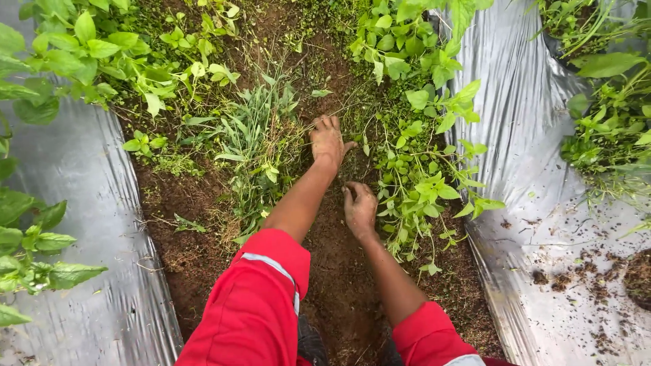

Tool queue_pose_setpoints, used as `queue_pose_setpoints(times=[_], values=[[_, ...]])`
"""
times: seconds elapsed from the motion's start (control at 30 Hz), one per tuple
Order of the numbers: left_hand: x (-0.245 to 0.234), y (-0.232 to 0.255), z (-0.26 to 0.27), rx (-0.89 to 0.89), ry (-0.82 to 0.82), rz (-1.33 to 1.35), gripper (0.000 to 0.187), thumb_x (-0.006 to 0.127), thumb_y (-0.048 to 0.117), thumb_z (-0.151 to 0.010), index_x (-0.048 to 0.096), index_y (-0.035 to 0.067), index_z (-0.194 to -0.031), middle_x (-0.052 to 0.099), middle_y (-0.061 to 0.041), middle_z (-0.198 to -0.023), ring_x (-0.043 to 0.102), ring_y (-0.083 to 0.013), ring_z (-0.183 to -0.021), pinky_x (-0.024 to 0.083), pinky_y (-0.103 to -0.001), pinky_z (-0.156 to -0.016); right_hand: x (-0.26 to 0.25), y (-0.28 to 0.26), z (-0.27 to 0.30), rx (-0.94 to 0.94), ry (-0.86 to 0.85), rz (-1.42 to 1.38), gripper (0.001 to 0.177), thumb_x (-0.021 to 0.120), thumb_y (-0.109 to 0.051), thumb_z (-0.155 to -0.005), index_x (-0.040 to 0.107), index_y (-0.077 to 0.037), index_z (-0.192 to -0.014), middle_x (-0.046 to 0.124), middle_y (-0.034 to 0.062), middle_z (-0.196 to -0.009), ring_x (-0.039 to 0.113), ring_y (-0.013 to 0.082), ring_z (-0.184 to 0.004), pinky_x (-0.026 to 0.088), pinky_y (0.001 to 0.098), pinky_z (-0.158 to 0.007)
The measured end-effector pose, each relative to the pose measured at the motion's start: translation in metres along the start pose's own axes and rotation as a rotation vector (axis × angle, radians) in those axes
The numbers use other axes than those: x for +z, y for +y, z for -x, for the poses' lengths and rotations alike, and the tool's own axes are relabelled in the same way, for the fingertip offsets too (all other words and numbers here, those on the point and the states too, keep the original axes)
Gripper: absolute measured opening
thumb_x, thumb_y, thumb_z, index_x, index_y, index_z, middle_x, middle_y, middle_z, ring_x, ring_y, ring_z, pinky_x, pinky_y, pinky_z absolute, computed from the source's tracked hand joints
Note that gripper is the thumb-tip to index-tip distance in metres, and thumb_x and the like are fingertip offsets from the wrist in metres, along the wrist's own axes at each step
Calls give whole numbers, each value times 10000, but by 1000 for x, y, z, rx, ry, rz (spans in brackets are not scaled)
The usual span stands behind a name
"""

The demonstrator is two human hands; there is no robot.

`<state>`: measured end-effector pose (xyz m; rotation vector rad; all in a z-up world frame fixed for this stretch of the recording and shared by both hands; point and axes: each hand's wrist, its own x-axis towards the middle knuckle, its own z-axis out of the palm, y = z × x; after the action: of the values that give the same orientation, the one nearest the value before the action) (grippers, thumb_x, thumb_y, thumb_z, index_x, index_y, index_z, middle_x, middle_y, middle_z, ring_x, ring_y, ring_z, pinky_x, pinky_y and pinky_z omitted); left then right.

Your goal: The person squats in a garden row and removes weeds by hand, pulling them from the soil and placing them in a pile. They then use a small hand hoe to loosen the soil around the base of the plants and clear additional weeds.

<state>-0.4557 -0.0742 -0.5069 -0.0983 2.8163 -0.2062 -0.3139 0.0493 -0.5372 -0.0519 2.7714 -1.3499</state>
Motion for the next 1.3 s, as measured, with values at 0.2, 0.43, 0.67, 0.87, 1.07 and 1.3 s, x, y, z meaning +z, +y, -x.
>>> queue_pose_setpoints(times=[0.2, 0.43, 0.67, 0.87, 1.07, 1.3], values=[[184, 43, -114, 1, -67, 85, 478, 504, 529, -981, 662, 108, -1142, 685, -53, -988, 704, -253, -944, 567, -408, -607, -2, 23, 0, 42, 65, -35, 159, 716, -117, -936, 739, -30, -1066, 730, 194, -947, 712, 394, -960, 559, 459, -823], [185, 35, -93, 270, -19, 17, 273, 544, 277, -915, 779, 167, -830, 743, -29, -730, 730, -230, -698, 580, -486, -470, -5, 17, 1, 100, 58, -78, 167, 714, -151, -935, 740, -63, -1075, 734, 174, -955, 714, 379, -962, 564, 447, -814], [54, 12, 34, 408, -171, 133, 597, 317, 510, -1039, 634, 128, -707, 607, -47, -551, 597, -155, -478, 533, -312, -367, -6, 16, 5, 98, 73, -107, 138, 703, -110, -913, 744, -51, -1031, 720, 196, -911, 716, 409, -912, 571, 468, -778], [26, 2, 18, 276, -273, 5, 905, 177, 867, -954, 682, 119, -892, 630, -32, -717, 620, -117, -655, 523, -271, -525, -6, 11, 6, 121, 59, -107, 168, 708, -155, -932, 743, -67, -1072, 722, 189, -944, 711, 400, -945, 572, 456, -789], [131, 43, -38, 346, -181, -28, 586, 353, 526, -1033, 717, 97, -867, 638, -39, -661, 675, -184, -639, 600, -389, -531, -11, 15, 5, 174, 21, -159, 197, 724, -164, -932, 748, -78, -1107, 734, 172, -957, 728, 346, -934, 577, 420, -779], [163, 37, -40, 411, -134, 46, 288, 539, 255, -948, 759, 78, -892, 715, -79, -726, 722, -247, -705, 601, -498, -499, -13, 8, 12, 294, 64, -243, 197, 752, -155, -918, 755, -117, -1112, 767, 120, -950, 739, 269, -909, 577, 384, -769]])
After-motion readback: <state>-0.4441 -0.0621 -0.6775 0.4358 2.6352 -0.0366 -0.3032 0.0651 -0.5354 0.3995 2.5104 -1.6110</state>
